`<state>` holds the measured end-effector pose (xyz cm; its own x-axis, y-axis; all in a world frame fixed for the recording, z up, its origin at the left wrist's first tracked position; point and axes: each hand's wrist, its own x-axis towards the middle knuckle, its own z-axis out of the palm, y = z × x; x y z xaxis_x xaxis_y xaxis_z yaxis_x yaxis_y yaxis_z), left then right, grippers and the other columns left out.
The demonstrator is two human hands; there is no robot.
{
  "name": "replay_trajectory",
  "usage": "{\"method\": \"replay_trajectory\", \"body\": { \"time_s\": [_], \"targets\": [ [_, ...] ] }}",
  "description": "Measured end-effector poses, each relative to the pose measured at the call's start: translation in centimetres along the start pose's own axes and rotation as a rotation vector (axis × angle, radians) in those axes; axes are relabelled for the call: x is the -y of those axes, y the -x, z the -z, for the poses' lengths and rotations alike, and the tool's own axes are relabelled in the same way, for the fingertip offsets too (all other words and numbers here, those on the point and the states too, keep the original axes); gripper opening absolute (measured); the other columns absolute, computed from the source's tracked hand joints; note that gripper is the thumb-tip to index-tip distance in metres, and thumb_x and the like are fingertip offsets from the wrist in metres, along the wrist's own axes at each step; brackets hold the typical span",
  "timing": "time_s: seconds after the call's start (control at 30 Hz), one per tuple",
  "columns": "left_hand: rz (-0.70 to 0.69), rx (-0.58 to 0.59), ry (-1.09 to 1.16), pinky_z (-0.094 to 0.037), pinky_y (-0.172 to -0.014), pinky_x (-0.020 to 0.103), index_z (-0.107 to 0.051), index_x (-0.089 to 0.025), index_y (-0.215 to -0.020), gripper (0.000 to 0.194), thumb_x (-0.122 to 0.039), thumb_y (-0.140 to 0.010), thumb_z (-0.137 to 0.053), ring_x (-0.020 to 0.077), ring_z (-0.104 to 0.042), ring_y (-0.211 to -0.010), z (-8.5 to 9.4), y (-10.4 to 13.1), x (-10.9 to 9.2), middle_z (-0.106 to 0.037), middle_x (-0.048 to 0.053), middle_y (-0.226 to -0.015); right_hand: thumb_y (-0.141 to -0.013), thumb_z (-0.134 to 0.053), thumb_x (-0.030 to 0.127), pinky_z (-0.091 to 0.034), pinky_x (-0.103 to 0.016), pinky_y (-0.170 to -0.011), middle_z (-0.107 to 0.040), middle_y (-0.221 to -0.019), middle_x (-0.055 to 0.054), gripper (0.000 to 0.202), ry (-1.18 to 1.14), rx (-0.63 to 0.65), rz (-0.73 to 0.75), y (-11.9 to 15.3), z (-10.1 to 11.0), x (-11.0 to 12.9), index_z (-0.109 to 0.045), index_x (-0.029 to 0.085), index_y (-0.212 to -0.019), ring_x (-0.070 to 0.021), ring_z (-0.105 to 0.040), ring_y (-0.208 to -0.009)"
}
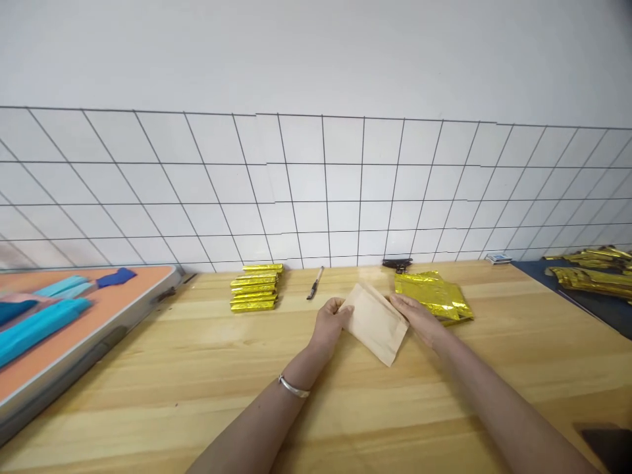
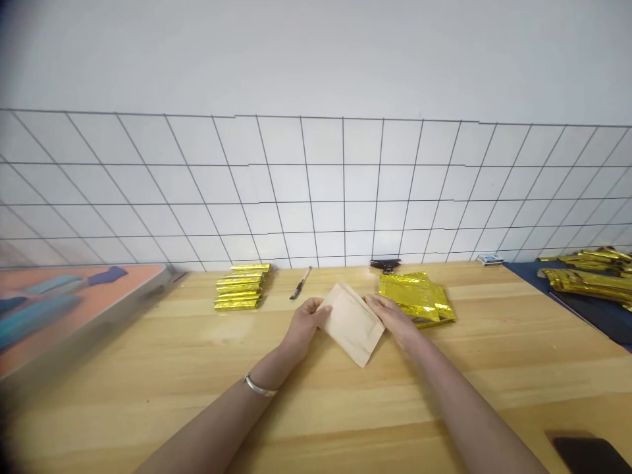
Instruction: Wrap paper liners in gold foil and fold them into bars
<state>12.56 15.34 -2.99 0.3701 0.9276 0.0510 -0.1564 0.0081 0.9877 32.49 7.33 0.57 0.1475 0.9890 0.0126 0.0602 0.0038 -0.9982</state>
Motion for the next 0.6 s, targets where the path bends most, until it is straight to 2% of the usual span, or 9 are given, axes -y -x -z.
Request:
{"method": "replay_trajectory", "body": {
  "time_s": [0.13, 0.3, 0.4, 0.5, 0.6],
  "targets": [
    [0.0, -0.078, -0.078, -0.037, -0.047, 0.017, -0.045, -0.017, -0.077, 0.026, -0.039, -0.073, -0.058, 0.0073, -0.047, -0.053, 0.2, -0.2, 0.2, -0.05, -0.004, -0.064, -0.071, -0.063, 0.047, -0.046, -0.031, -0.077, -0.066, -0.1, -0.004, 0.045, 0.125, 0.088, 0.041, 0.0, 0.1, -0.1, -0.06, 0.021, -0.108, -0.0219, -0.059, -0.091],
    [0.025, -0.081, -0.253, -0.035, -0.041, 0.016, -0.044, -0.018, -0.086, 0.021, -0.036, -0.078, -0.052, 0.008, -0.047, -0.049, 0.3, -0.5, 0.7, -0.053, -0.002, -0.067, -0.071, -0.059, 0.048, -0.046, -0.031, -0.063, -0.067, -0.079, -0.003, 0.039, 0.312, -0.079, 0.081, -1.2, 0.8, -2.4, -0.064, 0.015, -0.092, -0.0213, -0.06, -0.072],
    [0.022, -0.032, -0.402, -0.036, -0.042, 0.018, -0.046, -0.018, -0.093, 0.02, -0.028, -0.076, -0.053, 0.0085, -0.049, -0.049, 0.8, -0.7, 0.7, -0.057, 0.0, -0.074, -0.069, -0.06, 0.046, -0.044, -0.029, -0.06, -0.066, -0.074, -0.002, 0.035, 0.359, -0.153, 0.077, -1.7, 1.5, -3.4, -0.064, 0.015, -0.086, -0.02, -0.059, -0.067],
    [-0.025, 0.052, -0.571, -0.042, -0.052, 0.021, -0.053, -0.019, -0.092, 0.024, -0.018, -0.069, -0.061, 0.0125, -0.055, -0.059, 1.8, -0.6, -0.3, -0.061, 0.002, -0.081, -0.065, -0.064, 0.045, -0.043, -0.028, -0.057, -0.065, -0.069, -0.001, 0.032, 0.393, -0.174, 0.08, -1.9, 2.1, -3.4, -0.063, 0.016, -0.079, -0.0189, -0.057, -0.064],
    [-0.115, 0.078, -0.709, -0.043, -0.073, 0.027, -0.058, -0.021, -0.091, 0.022, -0.016, -0.069, -0.061, 0.0191, -0.057, -0.086, 2.7, -0.3, -1.9, -0.061, 0.005, -0.095, -0.063, -0.065, 0.045, -0.043, -0.026, -0.054, -0.065, -0.067, -0.001, 0.031, 0.393, -0.124, 0.09, -1.7, 2.2, -3.1, -0.064, 0.016, -0.075, -0.0183, -0.057, -0.062]
  ]
}}
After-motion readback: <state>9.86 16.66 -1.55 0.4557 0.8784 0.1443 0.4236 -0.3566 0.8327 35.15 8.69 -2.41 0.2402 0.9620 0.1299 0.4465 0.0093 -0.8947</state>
